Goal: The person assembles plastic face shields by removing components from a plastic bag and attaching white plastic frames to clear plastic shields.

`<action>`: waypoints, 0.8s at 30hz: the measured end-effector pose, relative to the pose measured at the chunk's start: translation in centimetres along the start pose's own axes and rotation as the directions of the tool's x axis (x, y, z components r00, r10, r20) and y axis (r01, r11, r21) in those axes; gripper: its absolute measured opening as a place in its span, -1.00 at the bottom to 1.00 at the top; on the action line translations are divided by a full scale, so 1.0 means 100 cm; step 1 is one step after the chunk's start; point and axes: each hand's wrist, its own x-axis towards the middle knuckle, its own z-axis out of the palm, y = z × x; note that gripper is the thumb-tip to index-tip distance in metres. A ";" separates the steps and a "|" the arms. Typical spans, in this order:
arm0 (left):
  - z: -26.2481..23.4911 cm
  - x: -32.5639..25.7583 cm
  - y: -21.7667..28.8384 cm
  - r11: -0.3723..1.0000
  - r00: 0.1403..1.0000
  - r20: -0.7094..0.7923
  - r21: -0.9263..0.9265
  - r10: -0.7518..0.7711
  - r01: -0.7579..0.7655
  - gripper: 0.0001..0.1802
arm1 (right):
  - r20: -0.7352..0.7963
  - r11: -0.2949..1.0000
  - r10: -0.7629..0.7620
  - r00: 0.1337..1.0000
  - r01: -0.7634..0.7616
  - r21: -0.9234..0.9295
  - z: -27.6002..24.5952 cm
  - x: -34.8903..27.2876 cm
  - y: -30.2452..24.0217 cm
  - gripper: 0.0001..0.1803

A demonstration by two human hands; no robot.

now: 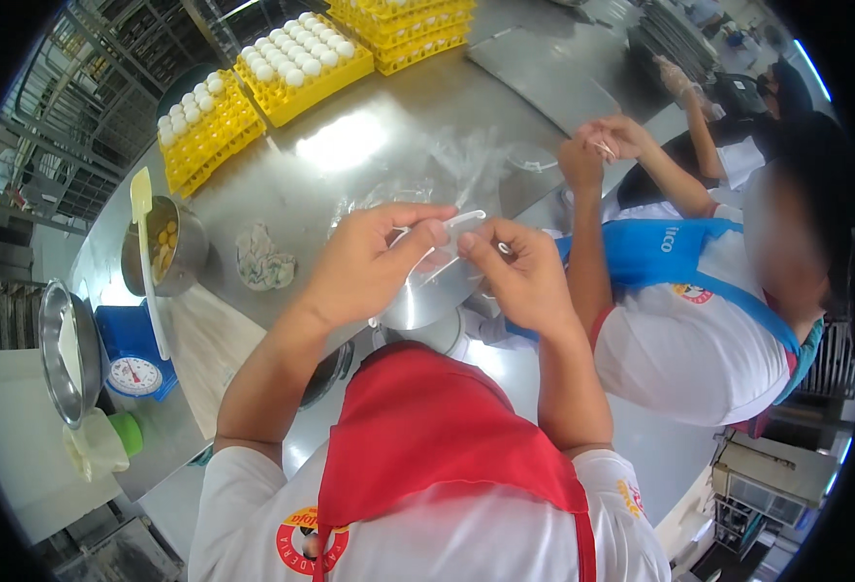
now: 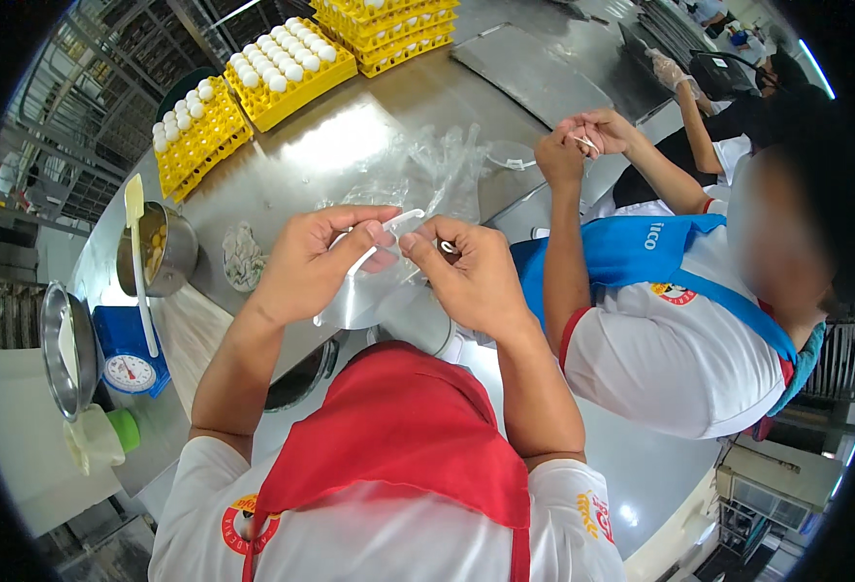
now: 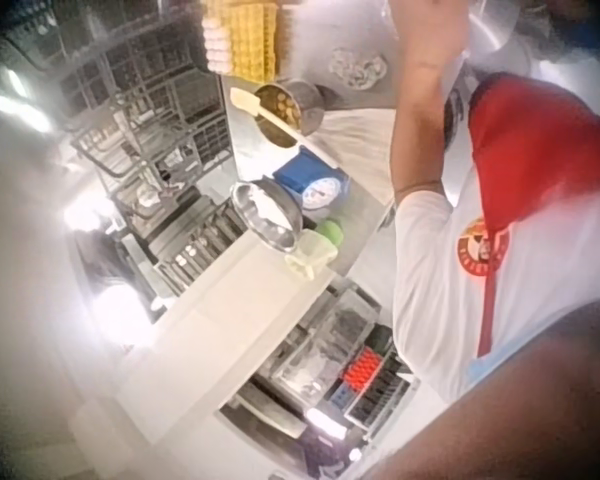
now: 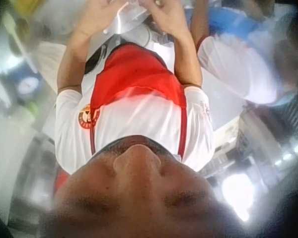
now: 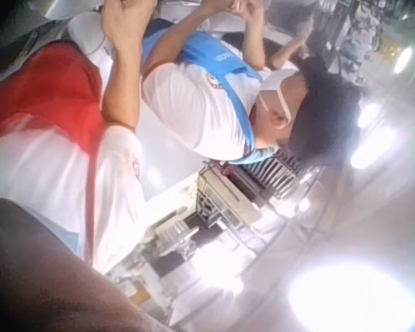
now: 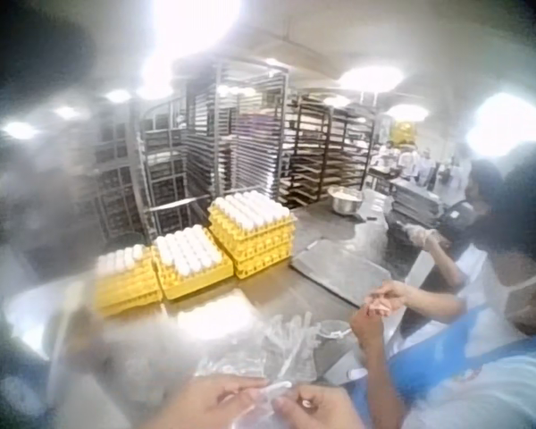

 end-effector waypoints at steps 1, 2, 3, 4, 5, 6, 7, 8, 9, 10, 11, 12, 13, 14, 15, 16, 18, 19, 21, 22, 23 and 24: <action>0.000 -0.001 0.000 1.000 1.000 0.003 -0.011 -0.003 0.003 -0.63 | -0.007 1.000 -0.004 1.000 0.004 -0.009 0.000 0.000 -0.001 -0.72; 0.002 -0.002 0.000 0.999 1.000 0.002 -0.034 -0.011 0.011 -0.63 | -0.016 1.000 -0.006 1.000 0.006 -0.018 -0.001 0.000 -0.001 -0.72; 0.004 -0.003 0.002 0.998 1.000 0.001 -0.058 -0.019 0.019 -0.63 | -0.024 1.000 -0.008 1.000 0.008 -0.027 -0.001 0.000 -0.001 -0.73; 0.007 -0.003 0.003 0.996 1.000 0.001 -0.081 -0.027 0.027 -0.64 | -0.066 0.998 -0.047 0.997 0.044 -0.046 0.000 0.000 -0.002 -0.74; 0.008 -0.005 0.004 0.999 1.000 -0.013 -0.052 -0.009 0.008 -0.64 | -0.104 0.994 -0.089 0.991 0.082 -0.067 0.002 0.000 -0.005 -0.75; 0.010 -0.006 0.005 1.000 1.000 -0.026 -0.024 0.010 -0.010 -0.65 | -0.140 0.989 -0.131 0.981 0.119 -0.088 0.003 0.000 -0.007 -0.76; 0.011 -0.007 0.006 1.000 0.999 -0.038 0.005 0.028 -0.028 -0.66 | -0.136 0.986 -0.159 0.978 0.149 -0.081 0.003 0.000 -0.005 -0.77; 0.011 -0.008 0.006 0.997 0.996 -0.043 -0.009 0.074 -0.074 -0.67 | -0.136 0.981 -0.187 0.973 0.178 -0.076 0.002 0.000 -0.002 -0.77; 0.012 -0.009 0.007 0.993 0.992 -0.049 -0.022 0.118 -0.120 -0.68 | -0.135 0.976 -0.214 0.967 0.206 -0.070 0.002 -0.001 -0.001 -0.77; 0.012 -0.009 0.008 0.986 0.985 -0.055 -0.035 0.163 -0.165 -0.69 | -0.140 0.980 -0.201 0.970 0.199 -0.032 0.002 -0.002 -0.003 -0.77; 0.013 -0.010 0.007 0.983 0.983 -0.068 -0.043 0.173 -0.176 -0.69 | -0.143 0.982 -0.185 0.972 0.188 0.010 0.004 -0.005 -0.006 -0.77; 0.014 -0.011 0.006 0.981 0.980 -0.081 -0.050 0.183 -0.187 -0.70 | -0.145 0.983 -0.169 0.975 0.178 0.052 0.005 -0.006 -0.007 -0.76; 0.014 -0.012 0.005 0.979 0.977 -0.094 -0.057 0.192 -0.198 -0.71 | -0.140 0.980 -0.186 0.972 0.194 0.046 0.006 -0.006 -0.007 -0.76; 0.015 -0.012 0.005 0.978 0.977 -0.096 -0.069 0.190 -0.197 -0.71 | -0.136 0.977 -0.203 0.970 0.210 0.039 0.005 -0.006 -0.008 -0.75; 0.015 -0.012 0.006 0.977 0.977 -0.097 -0.080 0.189 -0.197 -0.71 | -0.132 0.974 -0.219 0.967 0.225 0.032 0.004 -0.006 -0.008 -0.74; 0.016 -0.012 0.006 0.976 0.977 -0.099 -0.091 0.187 -0.196 -0.71 | -0.130 0.970 -0.236 0.963 0.241 0.024 0.004 -0.005 -0.007 -0.74; 0.016 -0.012 0.005 0.973 0.975 -0.098 -0.094 0.201 -0.210 -0.72 | -0.125 0.961 -0.272 0.954 0.275 0.008 0.003 -0.004 -0.008 -0.74; 0.016 -0.011 0.005 0.971 0.973 -0.099 -0.096 0.208 -0.217 -0.72 | -0.129 0.959 -0.279 0.952 0.282 0.007 0.003 -0.003 -0.009 -0.74; 0.016 -0.011 0.009 0.979 0.980 -0.094 -0.095 0.174 -0.183 -0.72 | -0.135 0.955 -0.292 0.947 0.296 0.007 0.003 -0.002 -0.009 -0.75; 0.016 -0.010 0.010 0.982 0.983 -0.091 -0.095 0.157 -0.165 -0.72 | -0.134 0.961 -0.274 0.952 0.277 0.008 0.003 -0.002 -0.009 -0.75; 0.016 -0.010 0.010 0.981 0.984 -0.091 -0.103 0.155 -0.164 -0.72 | -0.133 0.966 -0.256 0.957 0.260 0.009 0.002 -0.002 -0.009 -0.75; 0.017 -0.010 0.011 0.980 0.984 -0.090 -0.111 0.154 -0.163 -0.72 | -0.133 0.970 -0.238 0.962 0.242 0.010 0.002 -0.002 -0.010 -0.75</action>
